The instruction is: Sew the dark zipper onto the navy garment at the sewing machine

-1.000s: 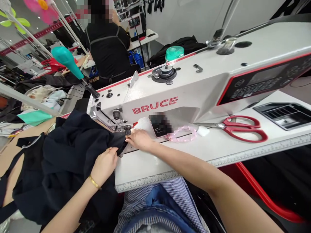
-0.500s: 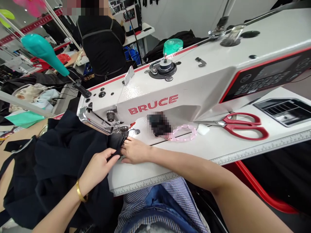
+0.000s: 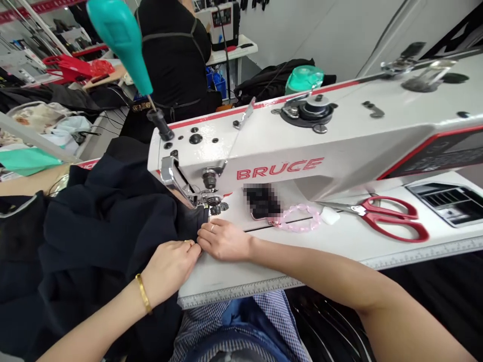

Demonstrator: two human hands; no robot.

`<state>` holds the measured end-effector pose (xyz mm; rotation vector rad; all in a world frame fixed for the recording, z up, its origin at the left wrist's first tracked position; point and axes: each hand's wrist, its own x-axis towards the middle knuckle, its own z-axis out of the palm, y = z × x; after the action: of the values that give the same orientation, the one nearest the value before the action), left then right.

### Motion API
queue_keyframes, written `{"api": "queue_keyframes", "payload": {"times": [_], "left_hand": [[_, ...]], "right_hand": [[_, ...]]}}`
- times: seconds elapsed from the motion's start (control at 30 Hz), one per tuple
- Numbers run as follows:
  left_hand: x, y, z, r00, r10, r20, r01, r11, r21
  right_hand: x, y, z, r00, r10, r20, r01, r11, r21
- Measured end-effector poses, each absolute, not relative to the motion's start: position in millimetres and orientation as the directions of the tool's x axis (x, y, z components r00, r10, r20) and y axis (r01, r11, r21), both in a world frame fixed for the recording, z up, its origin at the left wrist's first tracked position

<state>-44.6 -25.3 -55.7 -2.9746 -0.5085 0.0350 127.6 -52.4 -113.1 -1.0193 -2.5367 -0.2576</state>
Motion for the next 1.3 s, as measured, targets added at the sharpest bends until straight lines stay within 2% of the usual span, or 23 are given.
{"api": "queue_keyframes", "payload": {"times": [0.2,0.37,0.77,1.0,1.2,1.3], "left_hand": [[-38,9,-64,0.97,0.236,0.059,0.238,-0.971,-0.027],[-40,32,-75,0.965,0.257,-0.05,0.26,-0.963,0.065],[-46,31,-96,0.956,0.291,0.016,0.289,-0.954,0.081],[-33,39,-87,0.947,0.316,0.048,0.315,-0.949,0.029],[-41,-6,-67,0.947,0.32,0.031,0.32,-0.926,-0.201],[-45,-23,-69,0.96,0.28,0.032,0.281,-0.939,-0.199]], "right_hand": [[127,-57,-117,-0.647,0.671,0.362,0.705,0.707,-0.051],[128,-57,-115,-0.609,0.729,0.313,0.731,0.669,-0.137],[135,-56,-110,-0.578,0.765,0.286,0.747,0.636,-0.192],[141,-47,-114,-0.514,0.811,0.281,0.797,0.572,-0.195],[141,-47,-117,-0.456,0.843,0.285,0.837,0.515,-0.185],[135,-54,-116,-0.498,0.808,0.316,0.803,0.567,-0.185]]}}
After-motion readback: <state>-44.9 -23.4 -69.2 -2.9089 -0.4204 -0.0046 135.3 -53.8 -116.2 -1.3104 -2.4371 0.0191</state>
